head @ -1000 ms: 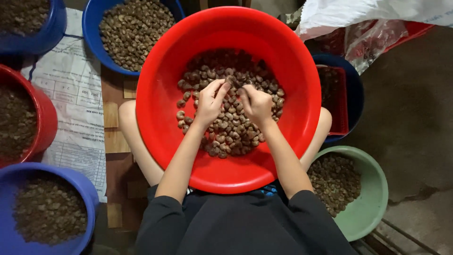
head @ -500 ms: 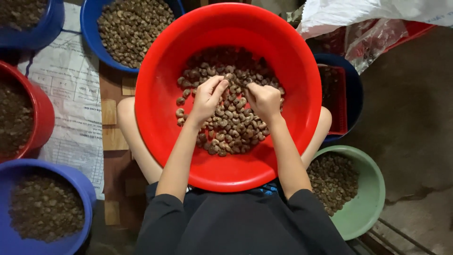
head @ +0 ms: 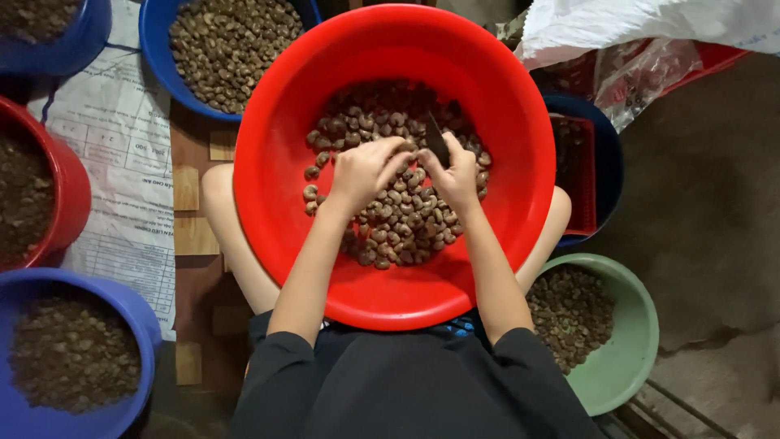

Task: The person sits cross-legged on the floor and uses a knife to peel the outer skin off brown nuts in a red basin. They hold the nuts in their left hand and scrape the skin with the knife in their right hand, occasionally tossing the nuts back into the basin. Several other basins containing nuts are visible on the floor nearby.

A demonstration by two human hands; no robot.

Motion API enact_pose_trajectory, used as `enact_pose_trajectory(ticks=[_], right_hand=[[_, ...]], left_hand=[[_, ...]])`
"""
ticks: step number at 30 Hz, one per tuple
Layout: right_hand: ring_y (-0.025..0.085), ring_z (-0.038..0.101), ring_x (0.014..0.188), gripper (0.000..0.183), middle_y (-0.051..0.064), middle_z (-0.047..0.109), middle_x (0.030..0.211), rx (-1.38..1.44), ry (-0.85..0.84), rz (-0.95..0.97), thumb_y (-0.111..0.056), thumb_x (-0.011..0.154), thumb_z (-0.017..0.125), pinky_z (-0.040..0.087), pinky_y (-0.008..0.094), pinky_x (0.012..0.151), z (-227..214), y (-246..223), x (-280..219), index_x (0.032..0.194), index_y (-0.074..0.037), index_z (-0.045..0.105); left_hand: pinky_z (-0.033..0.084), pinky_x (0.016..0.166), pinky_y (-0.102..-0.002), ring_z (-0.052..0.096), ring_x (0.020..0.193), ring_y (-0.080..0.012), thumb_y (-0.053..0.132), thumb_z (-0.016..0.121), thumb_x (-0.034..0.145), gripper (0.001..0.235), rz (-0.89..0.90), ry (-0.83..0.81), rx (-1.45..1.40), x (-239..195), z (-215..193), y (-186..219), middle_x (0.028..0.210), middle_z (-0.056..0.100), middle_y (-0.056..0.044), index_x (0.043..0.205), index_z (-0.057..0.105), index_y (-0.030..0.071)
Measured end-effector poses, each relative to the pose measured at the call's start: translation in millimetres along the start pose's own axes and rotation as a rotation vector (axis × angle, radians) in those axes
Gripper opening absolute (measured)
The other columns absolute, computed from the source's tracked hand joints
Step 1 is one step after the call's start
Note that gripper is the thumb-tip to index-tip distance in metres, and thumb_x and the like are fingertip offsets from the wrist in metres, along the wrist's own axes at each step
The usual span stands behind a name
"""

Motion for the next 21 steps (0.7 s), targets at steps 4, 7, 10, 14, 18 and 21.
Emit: enact_pose_trajectory(ticks=[4, 7, 10, 14, 18, 21], right_hand=[[0.007, 0.056, 0.044, 0.02, 0.0, 0.053, 0.048, 0.178, -0.07, 0.148, -0.014, 0.09, 0.083, 0.039, 0.021, 0.042, 14, 10, 4, 0.082, -0.01, 0.065], [0.005, 0.056, 0.054, 0.014, 0.001, 0.058, 0.056, 0.361, -0.058, 0.198, -0.011, 0.093, 0.078, 0.041, 0.022, 0.046, 13, 18, 3, 0.086, -0.006, 0.067], [0.005, 0.046, 0.049, 0.01, -0.001, 0.048, 0.054, 0.568, -0.031, 0.228, -0.01, 0.101, 0.068, 0.035, 0.02, 0.047, 11, 12, 1, 0.1, 0.0, 0.066], [0.01, 0.053, 0.049, 0.013, 0.005, 0.054, 0.053, 0.253, -0.003, 0.079, -0.013, 0.103, 0.068, 0.038, 0.024, 0.046, 5, -2, 2, 0.096, -0.002, 0.069], [0.033, 0.062, 0.047, 0.028, 0.007, 0.058, 0.051, -0.497, -0.021, -0.33, -0.029, 0.108, 0.059, 0.05, 0.041, 0.047, 5, -22, -1, 0.085, -0.014, 0.064], [0.03, 0.063, 0.049, 0.03, 0.004, 0.055, 0.051, -0.891, 0.057, -0.427, -0.04, 0.107, 0.058, 0.05, 0.04, 0.05, -1, 0, 2, 0.082, -0.022, 0.057]], left_hand=[[0.06, 0.076, -0.037, 0.075, 0.094, -0.0268, 0.031, 0.065, 0.103, 0.031, 0.073, -0.01, 0.083, -16, 26, -9, 0.103, 0.077, -0.01, 0.124, 0.067, 0.009], [0.06, 0.069, -0.033, 0.075, 0.085, -0.0205, 0.028, 0.073, 0.099, 0.029, -0.109, 0.01, -0.213, -10, 17, -3, 0.099, 0.076, -0.004, 0.125, 0.069, 0.016], [0.06, 0.068, -0.032, 0.076, 0.085, -0.0244, 0.025, 0.073, 0.102, 0.033, -0.286, 0.038, -0.586, -10, 27, -6, 0.101, 0.076, -0.011, 0.13, 0.069, 0.009], [0.061, 0.069, -0.033, 0.077, 0.088, -0.0264, 0.018, 0.073, 0.101, 0.024, -0.275, 0.113, -0.606, -7, 19, -6, 0.098, 0.078, -0.01, 0.123, 0.073, 0.01], [0.058, 0.051, -0.027, 0.076, 0.069, -0.0205, 0.015, 0.073, 0.101, 0.02, -0.334, 0.248, -0.574, -8, 6, -19, 0.091, 0.078, -0.012, 0.12, 0.074, 0.011], [0.061, 0.059, -0.034, 0.077, 0.08, -0.0307, 0.016, 0.072, 0.101, 0.02, -0.251, 0.261, -0.412, -2, -16, -15, 0.092, 0.078, -0.015, 0.12, 0.075, 0.008]])
Point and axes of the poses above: each hand's wrist, its own x-axis towards the middle knuckle, its own z-axis out of the palm, y = z × x, the point moved 5 cm from there along x, towards the middle knuckle
